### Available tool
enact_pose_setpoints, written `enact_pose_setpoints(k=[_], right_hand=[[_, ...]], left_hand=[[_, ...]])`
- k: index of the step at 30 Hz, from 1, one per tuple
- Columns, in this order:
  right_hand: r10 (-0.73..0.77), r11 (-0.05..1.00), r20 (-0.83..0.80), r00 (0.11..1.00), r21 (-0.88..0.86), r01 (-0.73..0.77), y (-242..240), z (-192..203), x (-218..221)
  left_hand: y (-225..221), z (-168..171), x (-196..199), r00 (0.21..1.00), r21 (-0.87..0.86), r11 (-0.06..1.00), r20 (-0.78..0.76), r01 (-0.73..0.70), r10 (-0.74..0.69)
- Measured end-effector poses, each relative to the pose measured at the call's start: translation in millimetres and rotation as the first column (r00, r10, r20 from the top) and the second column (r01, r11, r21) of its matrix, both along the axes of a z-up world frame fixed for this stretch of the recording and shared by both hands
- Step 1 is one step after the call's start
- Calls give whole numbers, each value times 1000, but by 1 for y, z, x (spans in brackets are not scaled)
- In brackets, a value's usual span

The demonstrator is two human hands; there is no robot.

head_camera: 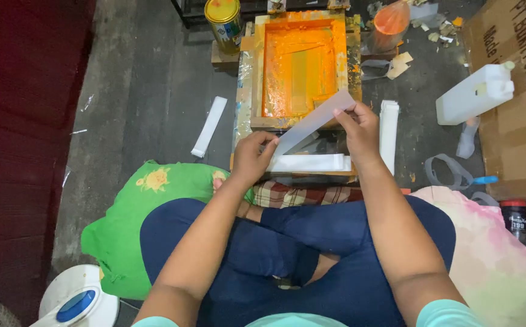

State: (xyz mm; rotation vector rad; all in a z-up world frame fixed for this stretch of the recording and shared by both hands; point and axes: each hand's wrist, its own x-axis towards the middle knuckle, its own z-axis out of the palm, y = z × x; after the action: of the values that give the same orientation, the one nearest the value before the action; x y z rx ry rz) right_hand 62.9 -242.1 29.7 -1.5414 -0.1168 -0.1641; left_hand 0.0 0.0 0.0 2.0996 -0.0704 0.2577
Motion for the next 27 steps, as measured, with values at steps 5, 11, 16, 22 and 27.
enact_pose_setpoints(k=[5,11,16,22,27], right_hand=[[-42,999,24,999,-31,42,-2,-12,-5],[-74,994,47,996,-77,78,-8,-32,-6],[-62,985,130,990,-155,82,-12,-23,-17],[1,972,188,982,-232,43,-15,-26,-19],[6,967,214,977,-251,49,-15,-43,-14]], left_hand=[[0,-11,-3,998,91,995,49,40,-44],[3,-8,-11,995,213,977,93,14,-35],[6,-19,-13,991,298,954,132,-24,-16],[12,-28,-15,983,344,936,184,-74,11],[19,-40,-14,978,361,927,207,-103,28]])
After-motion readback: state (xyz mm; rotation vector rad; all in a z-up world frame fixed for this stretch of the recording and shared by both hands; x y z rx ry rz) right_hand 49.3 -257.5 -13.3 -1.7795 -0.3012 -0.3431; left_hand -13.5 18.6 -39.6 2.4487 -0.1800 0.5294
